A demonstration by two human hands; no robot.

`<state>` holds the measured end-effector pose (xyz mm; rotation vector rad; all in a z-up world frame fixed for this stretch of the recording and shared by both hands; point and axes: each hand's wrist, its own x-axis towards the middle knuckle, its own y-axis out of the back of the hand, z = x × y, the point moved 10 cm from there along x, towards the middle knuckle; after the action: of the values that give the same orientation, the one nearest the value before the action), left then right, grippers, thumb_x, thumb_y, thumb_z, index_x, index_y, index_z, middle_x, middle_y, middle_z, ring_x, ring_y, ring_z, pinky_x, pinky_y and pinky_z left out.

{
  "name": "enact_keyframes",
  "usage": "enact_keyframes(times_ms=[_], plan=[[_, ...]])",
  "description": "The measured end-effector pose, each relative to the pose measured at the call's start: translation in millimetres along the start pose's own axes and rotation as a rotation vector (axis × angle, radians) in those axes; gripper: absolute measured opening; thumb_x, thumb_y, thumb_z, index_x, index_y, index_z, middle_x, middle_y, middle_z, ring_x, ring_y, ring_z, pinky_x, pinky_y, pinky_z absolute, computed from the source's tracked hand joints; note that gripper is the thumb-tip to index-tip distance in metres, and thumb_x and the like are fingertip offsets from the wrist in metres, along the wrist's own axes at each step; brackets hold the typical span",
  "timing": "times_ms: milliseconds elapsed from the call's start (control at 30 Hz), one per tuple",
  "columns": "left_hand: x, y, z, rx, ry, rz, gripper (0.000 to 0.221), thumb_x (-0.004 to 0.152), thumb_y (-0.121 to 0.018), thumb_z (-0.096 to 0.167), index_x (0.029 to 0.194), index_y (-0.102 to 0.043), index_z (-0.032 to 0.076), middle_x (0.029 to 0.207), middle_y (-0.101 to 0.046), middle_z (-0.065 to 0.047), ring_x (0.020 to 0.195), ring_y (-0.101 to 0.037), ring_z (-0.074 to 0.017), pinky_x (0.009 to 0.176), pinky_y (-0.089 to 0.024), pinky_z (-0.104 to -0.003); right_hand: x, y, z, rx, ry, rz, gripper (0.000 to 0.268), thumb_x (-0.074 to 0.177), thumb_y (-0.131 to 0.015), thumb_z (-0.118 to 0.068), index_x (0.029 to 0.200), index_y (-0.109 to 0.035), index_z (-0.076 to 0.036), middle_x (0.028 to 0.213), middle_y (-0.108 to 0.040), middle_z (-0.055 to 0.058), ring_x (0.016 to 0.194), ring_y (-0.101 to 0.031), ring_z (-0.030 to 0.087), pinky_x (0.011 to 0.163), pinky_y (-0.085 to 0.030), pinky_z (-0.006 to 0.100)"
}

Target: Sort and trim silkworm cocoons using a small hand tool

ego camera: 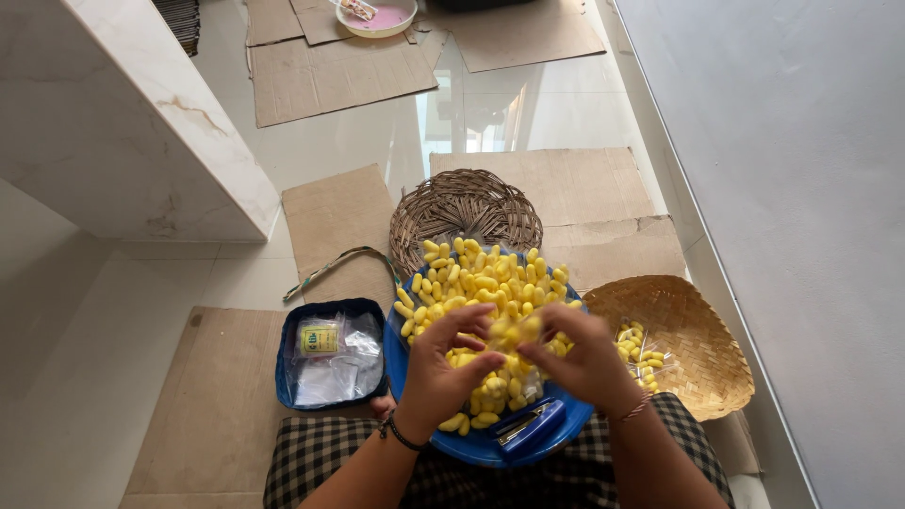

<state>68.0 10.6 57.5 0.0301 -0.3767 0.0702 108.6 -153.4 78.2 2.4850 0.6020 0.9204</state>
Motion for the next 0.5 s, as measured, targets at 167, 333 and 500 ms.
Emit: enact_keyframes(times_ms=[167,333,500], plan=[[3,32,18,-0.002,-0.130,0.154,0.025,0.095,-0.070,0.027,0.114,-0.070,0.009,0.111,-0.071,-0.008,0.097,-0.072,-0.0174,0.081,-0.061,-0.029,-10,86,54,-0.208,-0.097,0.133,0.021,0.092,-0.072,-0.017,0.105,-0.066,-0.002,0.091,-0.074,0.011,0.077,-0.075,0.018,0.070,-0.068,0.026],[5,63,25,-0.067,-0.165,0.304,0.010,0.097,-0.067,0.011,0.104,-0.072,0.006,0.109,-0.071,-0.011,0.104,-0.069,-0.0195,0.090,-0.061,-0.030,-51,144,148,-0.351,-0.628,0.167,0.037,0.092,-0.071,-0.033,0.118,-0.073,-0.006,0.098,-0.076,0.012,0.088,-0.073,0.025,0.073,-0.064,0.036],[-2,95,34,-0.089,-0.201,0.462,0.019,0.100,-0.067,0.016,0.104,-0.071,-0.002,0.106,-0.071,-0.016,0.089,-0.068,-0.0164,0.081,-0.059,-0.032,-131,116,247,-0.289,-1.061,-0.059,0.030,0.095,-0.074,-0.021,0.114,-0.078,0.002,0.104,-0.080,0.024,0.097,-0.073,0.037,0.089,-0.053,0.049]])
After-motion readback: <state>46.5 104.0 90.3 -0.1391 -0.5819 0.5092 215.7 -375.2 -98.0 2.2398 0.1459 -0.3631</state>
